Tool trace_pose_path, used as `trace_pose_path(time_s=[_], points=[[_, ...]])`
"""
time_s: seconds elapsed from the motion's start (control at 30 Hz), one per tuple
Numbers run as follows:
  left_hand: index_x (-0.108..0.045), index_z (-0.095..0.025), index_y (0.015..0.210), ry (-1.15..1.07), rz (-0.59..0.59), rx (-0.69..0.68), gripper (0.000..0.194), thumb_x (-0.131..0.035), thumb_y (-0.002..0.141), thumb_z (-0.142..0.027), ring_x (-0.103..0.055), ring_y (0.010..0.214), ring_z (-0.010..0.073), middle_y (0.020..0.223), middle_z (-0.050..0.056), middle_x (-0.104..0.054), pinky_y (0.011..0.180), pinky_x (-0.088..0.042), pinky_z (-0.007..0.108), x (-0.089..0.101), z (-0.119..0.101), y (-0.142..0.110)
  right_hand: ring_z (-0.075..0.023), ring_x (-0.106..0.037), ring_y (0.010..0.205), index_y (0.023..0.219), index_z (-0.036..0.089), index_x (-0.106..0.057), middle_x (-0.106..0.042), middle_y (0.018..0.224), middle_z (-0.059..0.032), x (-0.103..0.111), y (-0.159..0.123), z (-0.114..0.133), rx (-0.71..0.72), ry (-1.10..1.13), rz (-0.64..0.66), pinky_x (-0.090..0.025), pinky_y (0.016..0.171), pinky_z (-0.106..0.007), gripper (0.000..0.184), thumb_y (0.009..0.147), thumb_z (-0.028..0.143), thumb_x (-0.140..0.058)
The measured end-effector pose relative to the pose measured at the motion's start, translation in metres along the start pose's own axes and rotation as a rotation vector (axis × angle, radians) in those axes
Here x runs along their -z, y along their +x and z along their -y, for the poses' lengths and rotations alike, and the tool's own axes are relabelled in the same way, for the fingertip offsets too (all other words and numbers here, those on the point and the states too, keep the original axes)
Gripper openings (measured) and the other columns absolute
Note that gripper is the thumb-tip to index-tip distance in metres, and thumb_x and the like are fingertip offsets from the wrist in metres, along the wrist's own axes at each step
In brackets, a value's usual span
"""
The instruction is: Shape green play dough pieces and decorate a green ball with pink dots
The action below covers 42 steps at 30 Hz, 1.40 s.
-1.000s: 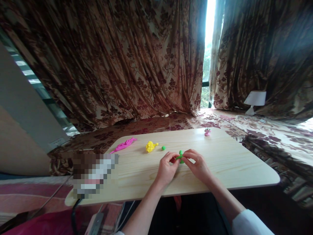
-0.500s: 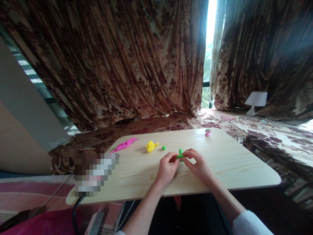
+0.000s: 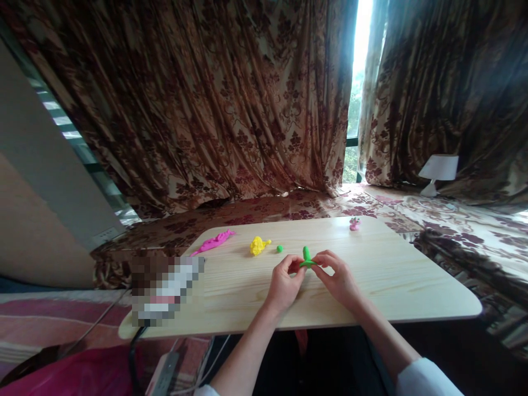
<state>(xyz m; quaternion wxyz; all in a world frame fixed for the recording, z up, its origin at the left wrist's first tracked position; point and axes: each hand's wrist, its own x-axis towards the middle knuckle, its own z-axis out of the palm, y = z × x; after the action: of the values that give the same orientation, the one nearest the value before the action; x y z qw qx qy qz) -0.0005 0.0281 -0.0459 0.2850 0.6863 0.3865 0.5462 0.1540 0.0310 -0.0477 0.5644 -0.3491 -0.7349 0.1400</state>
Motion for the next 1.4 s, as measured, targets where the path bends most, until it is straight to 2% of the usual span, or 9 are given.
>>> trace_pose_path(time_s=[0.27,0.47,0.57,0.67,0.87,1.1,1.3,1.4], points=[[-0.062,-0.018,0.083,0.006,0.001,-0.021,0.011,-0.056,0.078,-0.025,-0.059,0.076,0.0140,0.082,0.003,-0.063,0.073,-0.048,0.026,0.000,-0.003,0.001,-0.0180,-0.057,0.077,0.089,0.023,-0.064,-0.060,0.084,-0.0041,0.000,-0.001,0.002,0.007,0.006,0.008,-0.049,0.070,-0.033,0.012,0.080,0.021,-0.057],[-0.065,-0.018,0.078,0.049,-0.037,-0.035,0.010,-0.059,0.075,-0.026,-0.053,0.065,0.0119,0.074,0.001,-0.060,0.062,-0.044,0.023,0.002,-0.005,0.002,-0.0179,-0.058,0.077,0.092,0.023,-0.065,-0.061,0.084,-0.0044,0.001,0.000,0.003,0.008,0.014,0.008,-0.050,0.069,-0.033,0.014,0.081,0.023,-0.056],[-0.065,-0.018,0.084,0.045,-0.038,-0.033,0.012,-0.058,0.075,-0.024,-0.054,0.066,0.0122,0.075,0.001,-0.061,0.064,-0.045,0.024,0.002,-0.007,0.001,-0.0177,-0.057,0.076,0.096,0.023,-0.064,-0.061,0.087,-0.0050,0.001,0.001,0.003,-0.001,0.018,0.004,-0.050,0.066,-0.032,0.017,0.081,0.023,-0.057],[-0.065,-0.019,0.089,0.031,-0.018,-0.041,0.016,-0.057,0.076,-0.023,-0.057,0.071,0.0136,0.080,0.002,-0.062,0.066,-0.046,0.025,0.002,-0.009,0.001,-0.0178,-0.058,0.078,0.091,0.023,-0.066,-0.060,0.085,-0.0046,0.002,0.001,0.003,-0.001,0.027,0.014,-0.050,0.069,-0.032,0.014,0.081,0.022,-0.057],[-0.067,-0.019,0.084,0.007,-0.025,-0.021,0.014,-0.057,0.076,-0.025,-0.059,0.076,0.0155,0.082,0.004,-0.064,0.069,-0.047,0.026,0.003,-0.006,0.002,-0.0166,-0.058,0.073,0.095,0.022,-0.065,-0.061,0.086,-0.0049,0.003,0.000,0.001,-0.015,0.036,-0.004,-0.050,0.066,-0.031,0.016,0.082,0.025,-0.055],[-0.066,-0.017,0.085,-0.018,-0.014,0.021,0.016,-0.057,0.077,-0.026,-0.061,0.077,0.0160,0.083,0.005,-0.066,0.070,-0.049,0.026,0.005,0.000,0.002,-0.0163,-0.057,0.070,0.081,0.021,-0.065,-0.060,0.079,-0.0039,0.003,0.001,0.001,-0.022,0.038,-0.005,-0.049,0.065,-0.031,0.012,0.083,0.025,-0.054],[-0.064,-0.017,0.088,-0.022,0.001,0.027,0.016,-0.055,0.078,-0.026,-0.060,0.075,0.0152,0.082,0.004,-0.065,0.070,-0.048,0.026,0.004,0.000,0.001,-0.0167,-0.057,0.072,0.092,0.022,-0.065,-0.060,0.083,-0.0043,0.004,0.002,0.004,-0.032,0.040,0.007,-0.049,0.065,-0.030,0.015,0.084,0.024,-0.053],[-0.064,-0.018,0.089,-0.018,0.019,0.018,0.016,-0.056,0.077,-0.025,-0.058,0.074,0.0144,0.082,0.003,-0.064,0.069,-0.047,0.026,0.003,0.000,0.000,-0.0170,-0.058,0.073,0.089,0.022,-0.066,-0.061,0.081,-0.0040,0.004,0.002,0.004,-0.033,0.044,0.016,-0.049,0.067,-0.030,0.014,0.084,0.025,-0.053]])
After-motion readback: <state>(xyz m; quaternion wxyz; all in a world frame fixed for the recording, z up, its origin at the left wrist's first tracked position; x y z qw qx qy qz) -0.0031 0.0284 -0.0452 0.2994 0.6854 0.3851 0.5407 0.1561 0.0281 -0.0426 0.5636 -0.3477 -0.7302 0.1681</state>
